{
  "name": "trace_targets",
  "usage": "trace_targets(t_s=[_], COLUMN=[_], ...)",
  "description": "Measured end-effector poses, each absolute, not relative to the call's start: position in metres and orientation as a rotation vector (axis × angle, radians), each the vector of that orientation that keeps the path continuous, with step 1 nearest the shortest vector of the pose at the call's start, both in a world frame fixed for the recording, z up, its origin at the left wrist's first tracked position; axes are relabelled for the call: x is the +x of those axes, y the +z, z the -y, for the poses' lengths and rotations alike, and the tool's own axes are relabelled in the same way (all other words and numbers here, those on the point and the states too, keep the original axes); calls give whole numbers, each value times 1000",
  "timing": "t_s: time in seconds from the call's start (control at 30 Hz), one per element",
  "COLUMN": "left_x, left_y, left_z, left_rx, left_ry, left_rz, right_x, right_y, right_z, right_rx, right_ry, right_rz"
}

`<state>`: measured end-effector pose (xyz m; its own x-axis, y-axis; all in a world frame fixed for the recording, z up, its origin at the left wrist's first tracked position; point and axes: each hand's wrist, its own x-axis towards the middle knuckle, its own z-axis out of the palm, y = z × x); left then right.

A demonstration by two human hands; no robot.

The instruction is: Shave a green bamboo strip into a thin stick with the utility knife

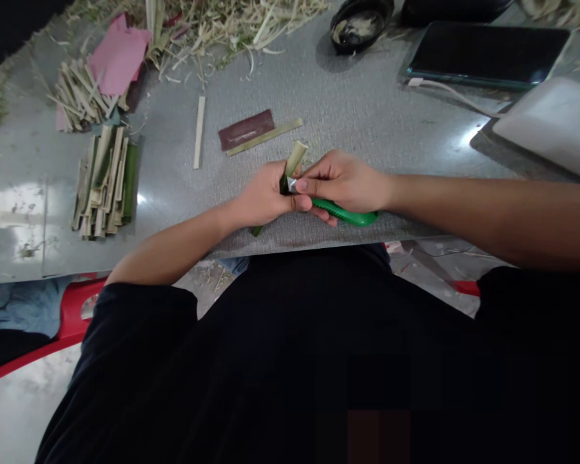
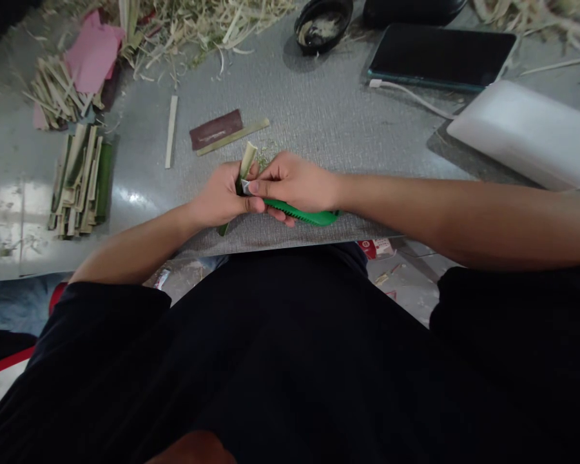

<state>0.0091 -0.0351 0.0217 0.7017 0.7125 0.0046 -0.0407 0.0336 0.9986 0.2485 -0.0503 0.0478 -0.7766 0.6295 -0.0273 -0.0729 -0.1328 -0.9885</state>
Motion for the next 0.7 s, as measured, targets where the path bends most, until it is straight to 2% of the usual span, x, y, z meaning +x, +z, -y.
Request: trace_targets(t_s=[0.17, 0.4, 0.7], left_x=[5, 17, 6], left_y=[20, 29, 10], left_z=[36, 42, 30], left_rx=[1490, 1415, 1503], left_ry=[656, 669, 747], left_rz=[-610, -562, -684], right_x=[250, 249, 248], right_y=[51, 45, 53], right_z=[51, 50, 48], right_rx=[-653, -681, -699], right_ry=[2004, 1865, 1988], right_rz=[1707, 1664, 1686])
